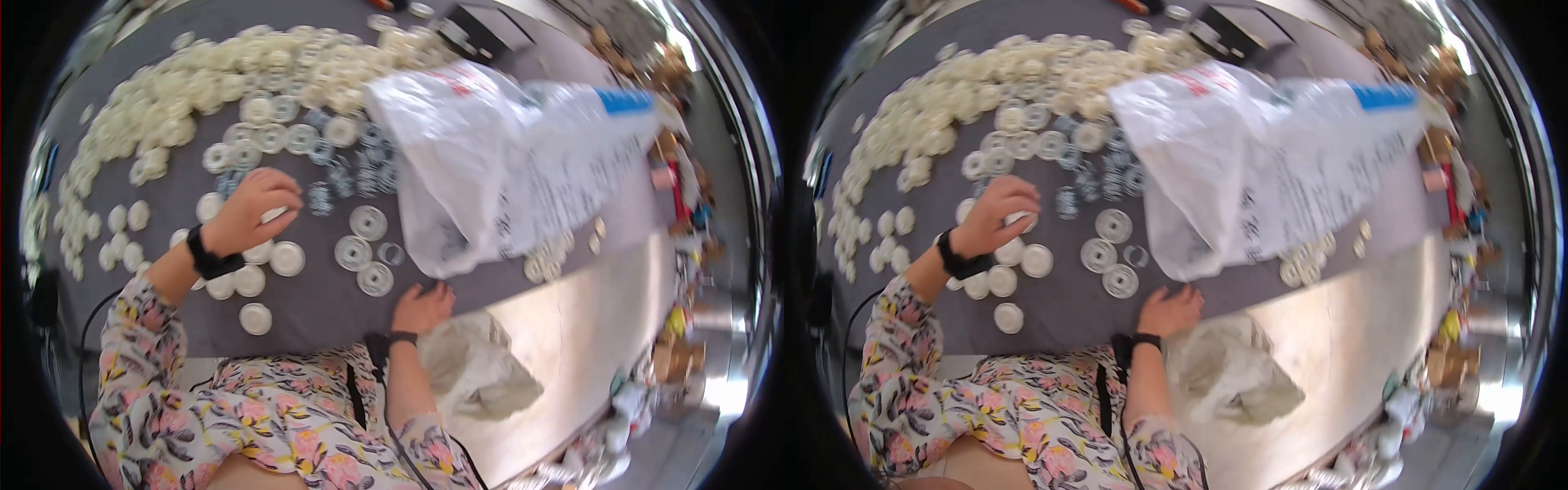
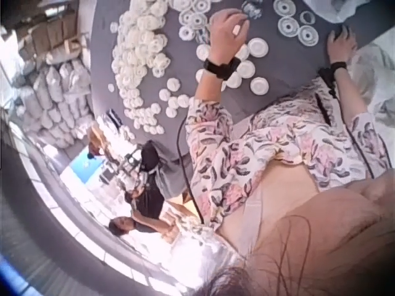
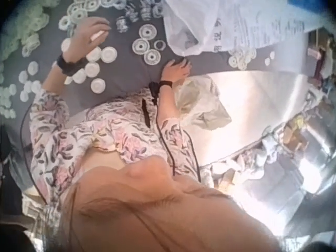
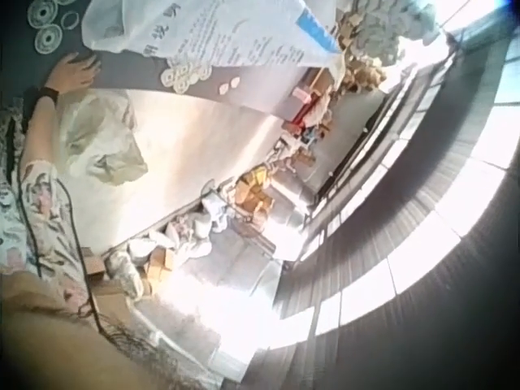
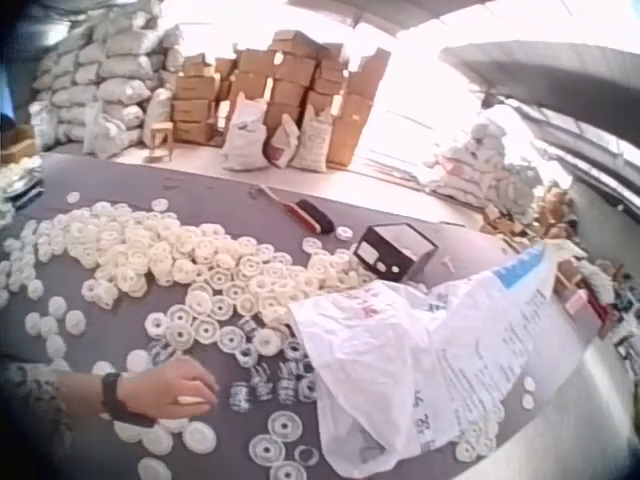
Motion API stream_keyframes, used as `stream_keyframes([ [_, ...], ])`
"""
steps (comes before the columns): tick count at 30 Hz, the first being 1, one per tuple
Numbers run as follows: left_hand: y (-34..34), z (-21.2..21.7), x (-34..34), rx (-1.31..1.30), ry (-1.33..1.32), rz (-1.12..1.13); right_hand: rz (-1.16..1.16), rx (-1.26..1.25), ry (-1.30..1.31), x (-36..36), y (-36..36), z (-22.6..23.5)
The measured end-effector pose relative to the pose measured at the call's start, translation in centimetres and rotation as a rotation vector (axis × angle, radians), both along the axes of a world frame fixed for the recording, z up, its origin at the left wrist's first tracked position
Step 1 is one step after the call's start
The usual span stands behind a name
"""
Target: Assembling small white plastic discs or caps with metal springs or rings at a factory workstation.
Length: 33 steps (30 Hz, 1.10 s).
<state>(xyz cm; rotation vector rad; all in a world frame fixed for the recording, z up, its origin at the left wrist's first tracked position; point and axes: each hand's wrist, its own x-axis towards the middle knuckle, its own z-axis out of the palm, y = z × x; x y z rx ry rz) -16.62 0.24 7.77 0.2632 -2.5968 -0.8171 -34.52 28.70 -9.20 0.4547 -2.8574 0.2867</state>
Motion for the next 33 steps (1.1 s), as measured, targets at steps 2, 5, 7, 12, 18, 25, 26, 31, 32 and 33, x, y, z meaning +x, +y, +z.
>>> stream_keyframes([
  [2,3.5,0.1,-2.0,0.034,-0.006,-0.105,-0.014,-0.076,0.047,-1.1,1.0,-1.1],
  [5,7.7,-0.9,-2.6,0.102,-0.044,-0.21,-0.015,-0.139,0.058,-1.3,1.5,-1.7],
  [7,10.6,-1.5,-2.9,0.094,-0.079,-0.257,0.009,-0.197,0.029,-1.0,1.2,-2.2],
  [12,17.7,-2.8,-6.0,0.121,-0.154,-0.43,0.14,-0.395,-0.053,-0.5,3.2,-3.2],
  [18,29.2,-6.0,-12.3,0.291,-0.317,-0.57,0.012,-1.145,-0.531,1.7,16.7,-4.6],
  [25,49.8,-19.8,-20.6,0.659,-0.852,-0.782,-0.797,-1.51,-0.54,-1.0,40.2,-12.6],
  [26,53.8,-23.4,-21.6,0.777,-0.899,-0.775,-0.814,-1.514,-0.533,-1.7,43.1,-14.2],
  [31,69.0,-41.0,-26.8,0.743,-0.863,-0.63,-0.83,-1.83,-0.693,-5.2,51.0,-22.1],
  [32,70.9,-46.1,-27.2,0.45,-0.841,-0.542,-0.803,-1.858,-0.822,-5.8,51.7,-24.2],
  [33,71.7,-48.2,-28.4,0.279,-0.927,-0.671,-0.859,-1.825,-0.83,-5.8,52.8,-26.4],
])
